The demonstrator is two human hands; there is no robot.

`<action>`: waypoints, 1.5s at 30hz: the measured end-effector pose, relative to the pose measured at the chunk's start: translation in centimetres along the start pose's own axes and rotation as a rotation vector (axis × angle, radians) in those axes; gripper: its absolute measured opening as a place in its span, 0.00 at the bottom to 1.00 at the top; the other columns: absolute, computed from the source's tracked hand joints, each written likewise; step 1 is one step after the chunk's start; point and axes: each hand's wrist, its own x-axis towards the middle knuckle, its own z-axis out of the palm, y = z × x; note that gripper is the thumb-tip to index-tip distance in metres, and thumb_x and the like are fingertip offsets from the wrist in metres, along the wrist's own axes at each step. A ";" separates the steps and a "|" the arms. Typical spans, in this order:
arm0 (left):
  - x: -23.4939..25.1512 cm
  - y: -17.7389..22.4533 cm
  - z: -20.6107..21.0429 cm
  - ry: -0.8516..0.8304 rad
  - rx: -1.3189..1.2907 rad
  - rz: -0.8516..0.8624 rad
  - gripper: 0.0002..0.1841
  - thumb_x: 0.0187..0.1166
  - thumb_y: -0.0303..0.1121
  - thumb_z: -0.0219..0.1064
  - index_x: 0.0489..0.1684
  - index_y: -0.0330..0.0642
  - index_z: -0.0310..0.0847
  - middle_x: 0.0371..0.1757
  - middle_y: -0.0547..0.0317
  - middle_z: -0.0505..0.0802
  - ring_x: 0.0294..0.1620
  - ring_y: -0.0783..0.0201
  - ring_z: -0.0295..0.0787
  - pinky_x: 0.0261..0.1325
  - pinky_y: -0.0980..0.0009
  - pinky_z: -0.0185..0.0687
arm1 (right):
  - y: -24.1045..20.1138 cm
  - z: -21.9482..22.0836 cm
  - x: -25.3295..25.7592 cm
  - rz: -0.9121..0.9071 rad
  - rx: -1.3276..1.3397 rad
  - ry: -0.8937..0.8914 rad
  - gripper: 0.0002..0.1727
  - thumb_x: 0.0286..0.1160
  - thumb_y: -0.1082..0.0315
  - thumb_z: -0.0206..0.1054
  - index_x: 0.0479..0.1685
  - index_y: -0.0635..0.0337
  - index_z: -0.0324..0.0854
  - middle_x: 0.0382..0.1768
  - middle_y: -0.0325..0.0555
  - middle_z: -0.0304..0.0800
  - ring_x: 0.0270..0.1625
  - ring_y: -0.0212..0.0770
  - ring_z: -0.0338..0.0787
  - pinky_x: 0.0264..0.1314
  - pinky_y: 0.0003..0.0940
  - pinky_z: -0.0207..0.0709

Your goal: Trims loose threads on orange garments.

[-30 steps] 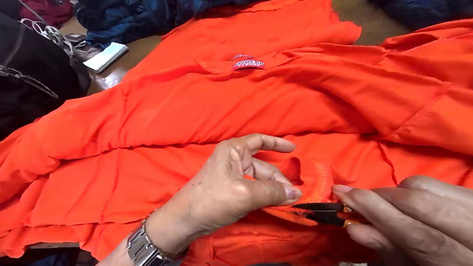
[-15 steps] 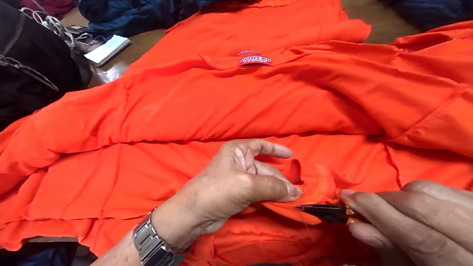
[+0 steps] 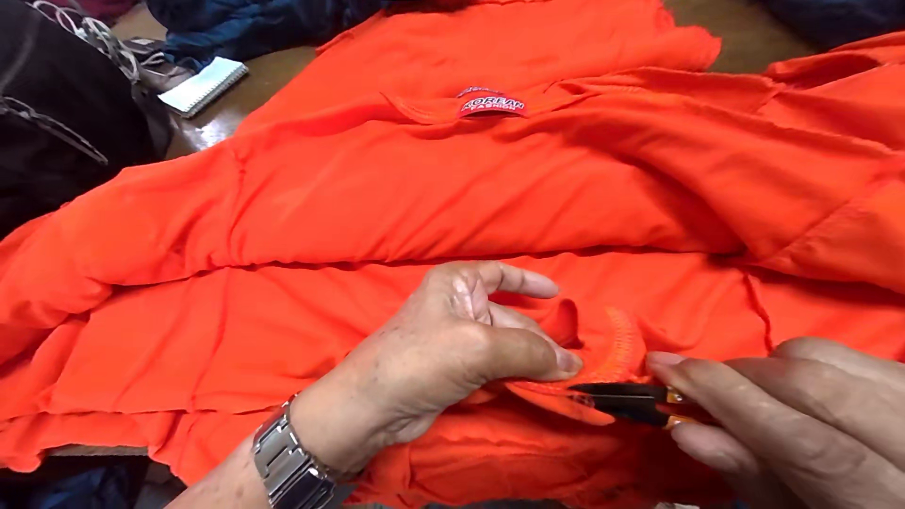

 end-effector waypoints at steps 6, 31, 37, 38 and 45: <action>-0.1 -0.2 -0.1 0.025 -0.001 -0.056 0.25 0.67 0.14 0.69 0.67 0.31 0.79 0.28 0.49 0.94 0.25 0.72 0.88 0.27 0.80 0.81 | -0.2 0.3 -0.1 0.015 0.002 -0.005 0.18 0.92 0.55 0.55 0.54 0.60 0.82 0.27 0.48 0.78 0.27 0.45 0.74 0.29 0.38 0.64; -0.1 0.3 0.2 0.056 0.009 -0.082 0.24 0.67 0.15 0.70 0.66 0.31 0.81 0.29 0.51 0.94 0.26 0.72 0.89 0.26 0.80 0.81 | -0.8 -1.1 -0.7 -0.043 0.177 -0.081 0.18 0.91 0.58 0.55 0.49 0.62 0.86 0.24 0.49 0.77 0.25 0.47 0.74 0.28 0.39 0.65; -0.2 0.3 0.4 0.039 0.037 -0.061 0.23 0.69 0.17 0.68 0.66 0.32 0.82 0.25 0.53 0.91 0.19 0.75 0.81 0.19 0.84 0.71 | -1.2 -1.3 -0.4 0.113 0.147 -0.057 0.28 0.87 0.42 0.57 0.63 0.58 0.82 0.32 0.50 0.81 0.32 0.44 0.78 0.35 0.35 0.68; -0.3 0.4 0.4 0.040 0.053 -0.059 0.23 0.69 0.17 0.68 0.66 0.32 0.82 0.25 0.53 0.91 0.19 0.75 0.81 0.18 0.84 0.70 | -1.7 -1.0 -0.2 0.113 0.144 -0.032 0.26 0.86 0.45 0.60 0.65 0.57 0.82 0.32 0.48 0.81 0.32 0.43 0.77 0.35 0.35 0.68; -0.8 0.4 0.6 0.017 0.133 -0.004 0.26 0.69 0.17 0.68 0.71 0.32 0.79 0.26 0.53 0.93 0.21 0.75 0.83 0.20 0.83 0.71 | -4.0 2.1 1.6 0.018 0.210 0.132 0.07 0.83 0.65 0.63 0.49 0.57 0.84 0.31 0.44 0.85 0.31 0.39 0.81 0.32 0.31 0.70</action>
